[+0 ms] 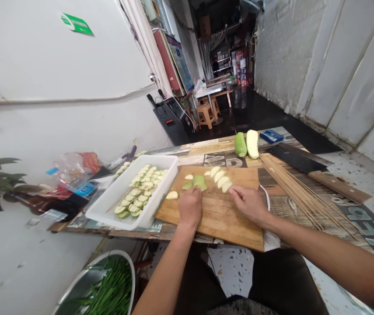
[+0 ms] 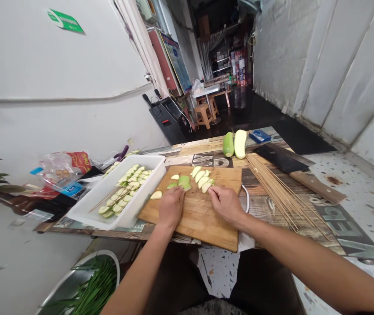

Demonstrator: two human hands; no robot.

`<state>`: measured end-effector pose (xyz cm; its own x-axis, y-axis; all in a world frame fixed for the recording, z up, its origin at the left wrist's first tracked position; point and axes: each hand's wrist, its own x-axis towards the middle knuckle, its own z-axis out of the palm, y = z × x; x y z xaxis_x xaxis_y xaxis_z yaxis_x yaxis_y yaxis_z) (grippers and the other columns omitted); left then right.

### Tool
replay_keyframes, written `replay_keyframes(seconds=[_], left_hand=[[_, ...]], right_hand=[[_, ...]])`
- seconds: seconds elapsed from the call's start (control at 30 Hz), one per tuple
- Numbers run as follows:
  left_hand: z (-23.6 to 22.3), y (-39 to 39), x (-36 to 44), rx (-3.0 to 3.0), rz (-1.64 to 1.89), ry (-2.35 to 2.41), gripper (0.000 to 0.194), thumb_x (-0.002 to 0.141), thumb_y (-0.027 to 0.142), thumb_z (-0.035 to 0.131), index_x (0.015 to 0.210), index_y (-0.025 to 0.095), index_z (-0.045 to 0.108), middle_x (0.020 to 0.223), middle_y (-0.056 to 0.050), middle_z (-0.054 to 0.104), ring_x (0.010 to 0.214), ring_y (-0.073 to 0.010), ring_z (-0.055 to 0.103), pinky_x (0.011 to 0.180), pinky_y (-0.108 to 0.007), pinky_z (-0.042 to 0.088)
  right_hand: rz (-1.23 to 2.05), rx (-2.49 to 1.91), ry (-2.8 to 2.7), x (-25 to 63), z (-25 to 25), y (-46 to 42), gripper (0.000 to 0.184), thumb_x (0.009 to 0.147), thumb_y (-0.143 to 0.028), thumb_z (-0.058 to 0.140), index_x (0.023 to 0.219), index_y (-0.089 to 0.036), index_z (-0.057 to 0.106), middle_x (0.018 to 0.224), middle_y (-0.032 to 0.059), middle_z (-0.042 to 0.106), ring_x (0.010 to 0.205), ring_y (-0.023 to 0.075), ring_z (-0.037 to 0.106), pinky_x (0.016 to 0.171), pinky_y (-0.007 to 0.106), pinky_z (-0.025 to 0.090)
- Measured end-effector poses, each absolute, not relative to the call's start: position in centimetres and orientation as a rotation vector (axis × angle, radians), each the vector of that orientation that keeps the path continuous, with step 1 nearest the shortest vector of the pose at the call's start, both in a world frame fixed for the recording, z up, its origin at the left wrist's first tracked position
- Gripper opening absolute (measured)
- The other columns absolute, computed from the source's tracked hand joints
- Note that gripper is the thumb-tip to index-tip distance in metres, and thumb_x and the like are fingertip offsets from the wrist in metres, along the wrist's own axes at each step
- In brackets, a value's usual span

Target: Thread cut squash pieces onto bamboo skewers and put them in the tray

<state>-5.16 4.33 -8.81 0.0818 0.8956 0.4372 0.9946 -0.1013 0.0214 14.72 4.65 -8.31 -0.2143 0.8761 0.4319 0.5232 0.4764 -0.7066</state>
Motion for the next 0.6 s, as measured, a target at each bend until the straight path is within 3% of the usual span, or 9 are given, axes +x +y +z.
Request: replay_keyframes(seconds=[0.2,0.6], left_hand=[[-8.9,4.0,-4.2,-2.04,-0.343,-1.898,0.023,0.085,0.015,0.037,0.089,0.015,0.059,0.094,-0.011,0.059,0.082,-0.0215,0.053,0.069,-0.031,0.038],[-8.8,4.4,-3.9,-2.015,-0.628,-2.073,0.017,0.083,0.023,0.046,0.09,0.015,0.058,0.085,-0.011,0.06,0.083,-0.0217,0.054,0.074,-0.032,0.039]], right_hand=[[0.525,-1.163,-1.867,14.8,-8.4,4.7,0.026,0.083,-0.025,0.042,0.073,-0.015,0.064,0.066,0.0034,0.064,0.061,0.0148,0.056,0.057,0.022,0.037],[0.513,-1.19,-1.828,14.9,-8.3,4.7,0.026,0.083,-0.028,0.043,0.07,-0.018,0.063,0.067,0.002,0.066,0.059,0.0148,0.057,0.054,0.022,0.037]])
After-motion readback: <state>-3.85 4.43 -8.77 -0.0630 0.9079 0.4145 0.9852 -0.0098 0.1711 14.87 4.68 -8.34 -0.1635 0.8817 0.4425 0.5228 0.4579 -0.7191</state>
